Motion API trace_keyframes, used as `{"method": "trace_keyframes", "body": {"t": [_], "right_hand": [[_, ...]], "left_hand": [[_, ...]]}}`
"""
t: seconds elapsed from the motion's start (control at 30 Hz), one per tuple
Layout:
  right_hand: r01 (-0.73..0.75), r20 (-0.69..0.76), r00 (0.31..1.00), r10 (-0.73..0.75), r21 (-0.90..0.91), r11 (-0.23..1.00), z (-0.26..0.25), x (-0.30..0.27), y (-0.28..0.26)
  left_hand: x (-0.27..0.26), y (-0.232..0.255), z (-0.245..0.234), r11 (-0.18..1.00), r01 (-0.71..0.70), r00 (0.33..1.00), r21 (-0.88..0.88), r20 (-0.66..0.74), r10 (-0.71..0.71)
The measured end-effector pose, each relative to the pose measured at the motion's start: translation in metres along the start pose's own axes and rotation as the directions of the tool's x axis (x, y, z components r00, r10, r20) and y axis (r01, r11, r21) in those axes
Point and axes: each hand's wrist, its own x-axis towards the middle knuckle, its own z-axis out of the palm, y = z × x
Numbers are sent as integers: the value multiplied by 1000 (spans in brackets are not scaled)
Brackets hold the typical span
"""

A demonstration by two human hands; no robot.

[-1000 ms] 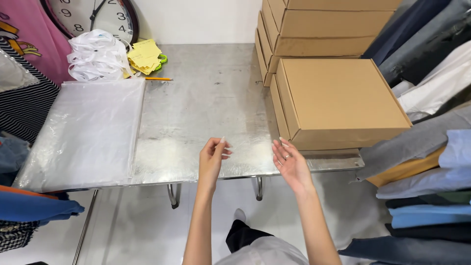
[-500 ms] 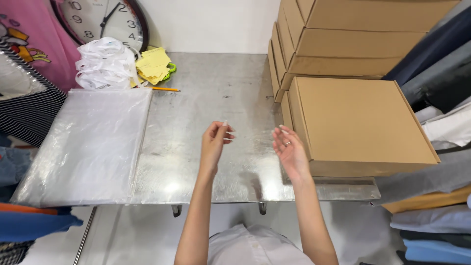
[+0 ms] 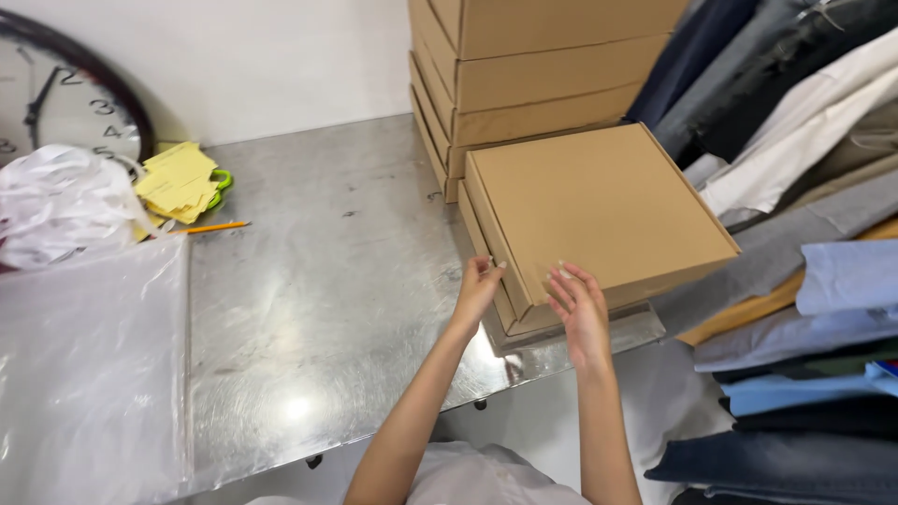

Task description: The person places a box on a table, wraps it with a white ribbon to form a cross pattern, ties a bow, and attaches a yellow sticky note with a message written using a pencil.

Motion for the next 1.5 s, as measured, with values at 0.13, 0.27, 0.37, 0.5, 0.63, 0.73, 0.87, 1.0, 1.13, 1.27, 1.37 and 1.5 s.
{"method": "trace_keyframes", "body": {"t": [0.13, 0.27, 0.37, 0.5, 0.63, 0.73, 0.87, 1.0, 1.13, 1.27, 1.37, 1.5], "right_hand": [[23, -41, 999, -23, -7, 1000, -2, 5, 7], [53, -154, 987, -39, 86, 995, -18, 16, 26], [63, -245, 969, -19, 173, 983, -26, 24, 37], [-46, -268, 955, 131, 301, 952, -39, 47, 62], [-238, -109, 954, 280, 300, 924, -23, 22, 47], [-290, -26, 953, 301, 203, 935, -19, 15, 39], [-326, -32, 940, 338, 192, 925, -32, 31, 49], [-301, -71, 947, 312, 136, 944, -35, 29, 52], [-282, -44, 954, 295, 186, 941, -9, -3, 18], [-178, -134, 964, 231, 324, 929, -3, -16, -2], [-102, -189, 963, 191, 399, 911, -28, 1, 5], [-47, -239, 955, 175, 461, 886, -58, 23, 20]], "left_hand": [[-2, 10, 13, 998, 52, 998, 32, 41, -53], [-7, 17, 21, 980, 197, 973, -12, 125, -194], [-12, 30, 27, 976, 219, 968, -14, 124, -216], [-17, 47, 34, 960, 260, 964, -105, 95, -250], [14, 31, 38, 932, 313, 950, -185, 76, -304], [30, 40, 42, 904, 335, 942, -264, 105, -318], [35, 41, 44, 873, 392, 919, -291, 171, -355], [39, 30, 39, 848, 427, 902, -315, 220, -372], [48, 9, 28, 852, 430, 898, -299, 240, -369], [17, 34, 18, 881, 401, 904, -251, 262, -337], [4, 43, 14, 905, 368, 911, -212, 279, -305], [-2, 39, -9, 940, 302, 937, -158, 231, -262]]}}
